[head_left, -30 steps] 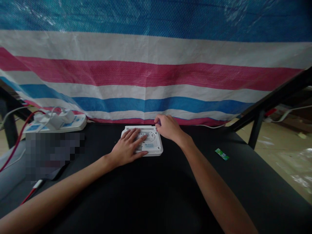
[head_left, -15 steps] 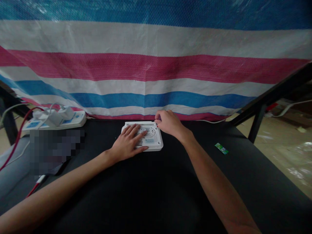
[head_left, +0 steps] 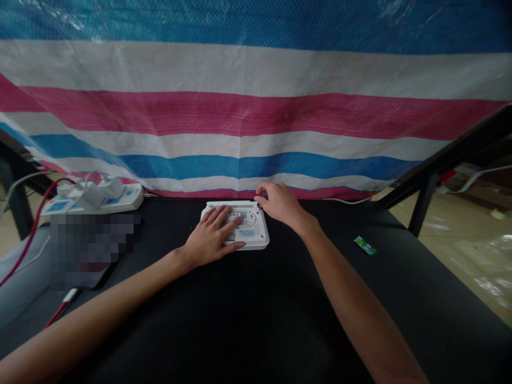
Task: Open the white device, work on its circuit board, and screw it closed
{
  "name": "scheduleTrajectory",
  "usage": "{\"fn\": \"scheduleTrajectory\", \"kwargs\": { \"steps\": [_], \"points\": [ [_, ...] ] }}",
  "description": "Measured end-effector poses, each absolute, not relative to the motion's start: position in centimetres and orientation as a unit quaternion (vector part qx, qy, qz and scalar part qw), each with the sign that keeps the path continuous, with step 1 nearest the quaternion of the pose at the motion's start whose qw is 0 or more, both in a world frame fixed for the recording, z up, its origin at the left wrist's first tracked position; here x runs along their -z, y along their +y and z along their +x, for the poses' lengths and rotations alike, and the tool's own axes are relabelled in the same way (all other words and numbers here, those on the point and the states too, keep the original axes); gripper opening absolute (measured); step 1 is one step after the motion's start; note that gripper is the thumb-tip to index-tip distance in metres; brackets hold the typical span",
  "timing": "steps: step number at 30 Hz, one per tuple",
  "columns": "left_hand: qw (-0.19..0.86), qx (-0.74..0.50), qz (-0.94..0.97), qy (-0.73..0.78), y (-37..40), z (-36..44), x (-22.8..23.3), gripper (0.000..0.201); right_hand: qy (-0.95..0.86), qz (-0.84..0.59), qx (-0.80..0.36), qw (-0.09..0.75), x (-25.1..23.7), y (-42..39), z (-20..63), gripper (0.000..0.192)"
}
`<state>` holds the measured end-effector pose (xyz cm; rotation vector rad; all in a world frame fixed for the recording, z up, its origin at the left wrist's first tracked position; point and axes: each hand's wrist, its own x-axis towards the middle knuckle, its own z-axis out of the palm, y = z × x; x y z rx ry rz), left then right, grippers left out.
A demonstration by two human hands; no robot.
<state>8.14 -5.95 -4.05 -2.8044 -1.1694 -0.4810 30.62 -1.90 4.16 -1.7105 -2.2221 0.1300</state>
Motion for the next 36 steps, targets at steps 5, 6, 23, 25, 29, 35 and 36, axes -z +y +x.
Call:
{"fn": "scheduleTrajectory", "kwargs": {
  "steps": [5,6,23,25,29,35,36],
  "points": [
    [0.033,0.162,-0.911,-0.379,-6.0,8.2,4.0,0.068,-0.785,-0.599,-0.044,0.153,-4.5,-2.1,30.8,0.008],
    [0.034,0.161,-0.911,-0.378,-6.0,8.1,4.0,0.068,-0.787,-0.597,-0.045,0.151,-4.6,-2.1,30.9,0.010],
    [0.032,0.158,-0.910,-0.383,-5.9,8.1,4.1,0.069,-0.809,-0.546,-0.118,0.184,-4.4,-1.8,31.4,0.015],
    [0.033,0.156,-0.910,-0.383,-5.9,8.1,4.2,0.069,-0.810,-0.548,-0.104,0.182,-4.2,-1.7,31.3,0.015],
    [0.042,0.147,-0.910,-0.385,-5.9,8.2,4.1,0.070,-0.794,-0.569,-0.098,0.191,-3.8,-1.4,31.2,0.016],
    [0.044,0.151,-0.910,-0.383,-5.9,8.2,4.2,0.070,-0.780,-0.586,-0.080,0.204,-3.8,-1.4,31.2,0.016],
    [0.043,0.153,-0.910,-0.382,-5.9,8.1,4.2,0.069,-0.779,-0.588,-0.080,0.203,-3.8,-1.5,31.1,0.016]
  ]
}}
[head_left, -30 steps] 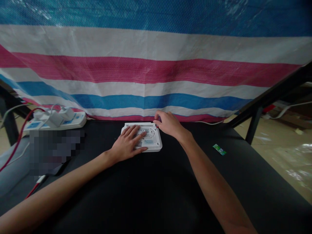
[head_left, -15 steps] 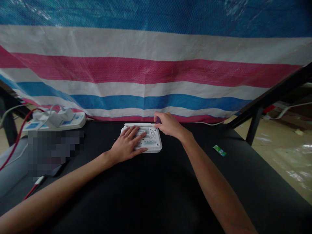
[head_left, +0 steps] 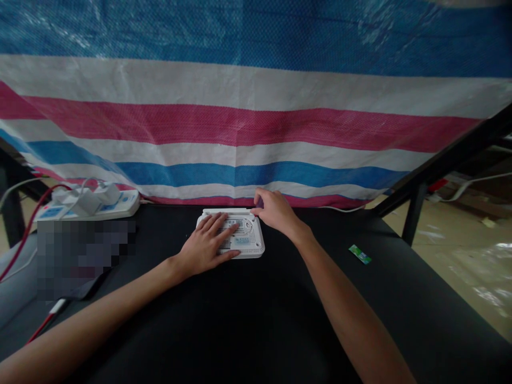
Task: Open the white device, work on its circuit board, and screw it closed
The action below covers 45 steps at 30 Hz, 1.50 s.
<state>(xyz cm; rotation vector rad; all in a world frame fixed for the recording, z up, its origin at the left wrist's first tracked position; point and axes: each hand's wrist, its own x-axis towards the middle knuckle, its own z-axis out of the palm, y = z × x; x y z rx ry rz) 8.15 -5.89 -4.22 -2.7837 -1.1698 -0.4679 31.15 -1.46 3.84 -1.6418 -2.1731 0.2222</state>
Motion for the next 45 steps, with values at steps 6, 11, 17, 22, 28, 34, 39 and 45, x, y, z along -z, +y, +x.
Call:
{"fn": "scheduleTrajectory", "kwargs": {
  "steps": [6,11,17,22,28,34,39,45],
  "points": [
    [0.046,0.155,-0.910,-0.382,-5.88,8.08,4.30,0.069,-0.772,-0.599,-0.075,0.198,-4.05,-1.66,31.01,0.017],
    [0.046,0.158,-0.911,-0.379,-5.83,8.12,4.25,0.068,-0.777,-0.592,-0.079,0.201,-3.94,-1.47,31.09,0.017],
    [0.046,0.155,-0.910,-0.383,-5.83,8.13,4.31,0.068,-0.782,-0.584,-0.079,0.201,-3.78,-1.36,31.27,0.018],
    [0.042,0.150,-0.909,-0.386,-5.85,8.13,4.28,0.069,-0.784,-0.580,-0.078,0.207,-3.74,-1.34,31.27,0.018],
    [0.039,0.156,-0.908,-0.386,-5.88,8.15,4.29,0.068,-0.782,-0.583,-0.073,0.206,-3.75,-1.41,31.13,0.017],
    [0.032,0.168,-0.909,-0.381,-5.89,8.12,4.25,0.067,-0.785,-0.580,-0.078,0.202,-3.78,-1.36,31.24,0.017],
    [0.040,0.158,-0.909,-0.385,-5.89,8.13,4.18,0.068,-0.786,-0.582,-0.073,0.197,-3.60,-1.19,31.35,0.016],
    [0.040,0.151,-0.910,-0.384,-5.97,8.17,4.00,0.069,-0.781,-0.591,-0.068,0.190,-3.59,-1.20,31.34,0.018]
  ]
}}
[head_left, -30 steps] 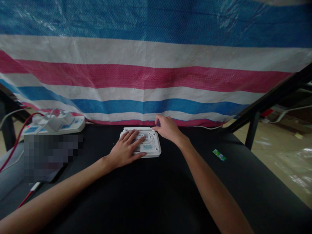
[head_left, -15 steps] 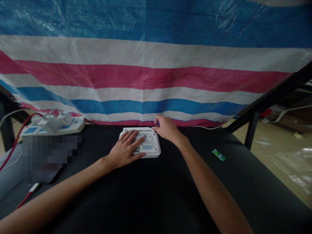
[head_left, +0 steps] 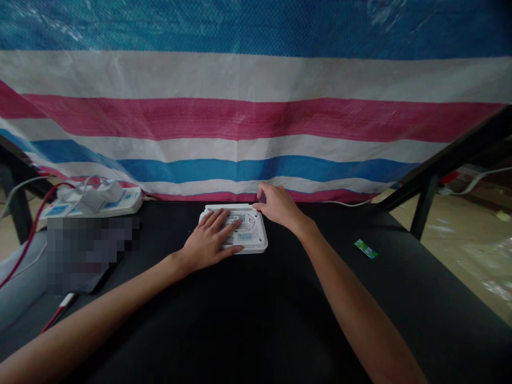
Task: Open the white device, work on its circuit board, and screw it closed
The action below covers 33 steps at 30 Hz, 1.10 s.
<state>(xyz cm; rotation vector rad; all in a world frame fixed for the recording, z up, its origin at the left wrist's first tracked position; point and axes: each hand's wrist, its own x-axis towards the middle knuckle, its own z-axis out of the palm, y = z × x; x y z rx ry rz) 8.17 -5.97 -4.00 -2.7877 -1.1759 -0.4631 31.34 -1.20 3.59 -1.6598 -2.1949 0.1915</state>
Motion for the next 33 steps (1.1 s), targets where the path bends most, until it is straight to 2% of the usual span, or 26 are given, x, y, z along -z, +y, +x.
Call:
{"fn": "scheduleTrajectory", "kwargs": {
  "steps": [33],
  "points": [
    [0.027,0.165,-0.907,-0.385,-5.85,8.13,4.31,0.068,-0.776,-0.597,-0.066,0.194,-3.48,-1.16,31.33,0.016]
  ]
}}
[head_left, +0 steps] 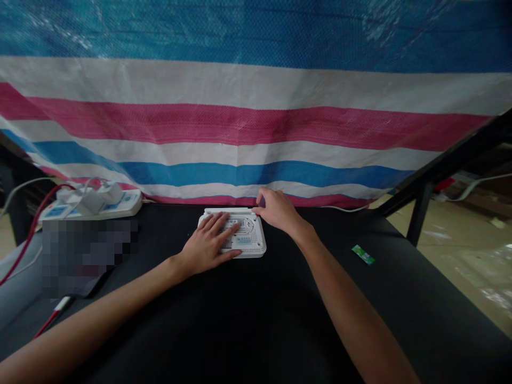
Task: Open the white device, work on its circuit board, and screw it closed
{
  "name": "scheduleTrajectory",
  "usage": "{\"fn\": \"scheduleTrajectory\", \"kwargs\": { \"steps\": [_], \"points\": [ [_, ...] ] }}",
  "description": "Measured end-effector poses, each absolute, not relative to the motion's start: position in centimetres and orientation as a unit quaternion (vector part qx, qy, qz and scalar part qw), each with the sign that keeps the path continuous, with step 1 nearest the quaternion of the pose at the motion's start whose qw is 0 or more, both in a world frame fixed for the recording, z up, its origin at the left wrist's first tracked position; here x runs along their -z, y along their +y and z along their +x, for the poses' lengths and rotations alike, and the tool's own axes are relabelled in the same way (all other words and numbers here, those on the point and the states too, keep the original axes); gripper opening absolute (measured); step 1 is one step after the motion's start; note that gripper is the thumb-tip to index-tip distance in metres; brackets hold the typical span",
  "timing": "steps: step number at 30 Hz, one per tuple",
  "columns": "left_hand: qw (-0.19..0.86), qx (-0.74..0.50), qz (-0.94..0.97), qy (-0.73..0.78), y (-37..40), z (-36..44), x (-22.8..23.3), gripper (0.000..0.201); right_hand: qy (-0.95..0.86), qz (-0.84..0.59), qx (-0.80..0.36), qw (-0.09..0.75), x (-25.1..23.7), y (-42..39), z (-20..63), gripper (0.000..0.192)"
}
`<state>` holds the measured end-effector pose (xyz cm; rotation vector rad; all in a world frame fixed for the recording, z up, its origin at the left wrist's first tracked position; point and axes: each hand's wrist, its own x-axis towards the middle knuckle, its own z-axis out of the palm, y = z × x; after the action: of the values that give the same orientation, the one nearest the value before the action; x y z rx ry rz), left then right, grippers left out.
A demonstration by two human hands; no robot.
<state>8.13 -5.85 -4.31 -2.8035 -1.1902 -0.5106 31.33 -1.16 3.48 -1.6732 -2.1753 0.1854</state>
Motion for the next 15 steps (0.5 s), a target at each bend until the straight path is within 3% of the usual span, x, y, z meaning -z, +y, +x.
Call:
{"fn": "scheduleTrajectory", "kwargs": {
  "steps": [9,15],
  "points": [
    [0.044,0.160,-0.907,-0.386,-5.9,8.2,4.3,0.070,-0.743,-0.645,-0.008,0.178,-3.5,-1.3,30.2,0.011],
    [0.035,0.151,-0.910,-0.384,-5.9,8.1,4.0,0.069,-0.749,-0.643,-0.014,0.160,-4.2,-1.8,30.3,0.025]
  ]
}}
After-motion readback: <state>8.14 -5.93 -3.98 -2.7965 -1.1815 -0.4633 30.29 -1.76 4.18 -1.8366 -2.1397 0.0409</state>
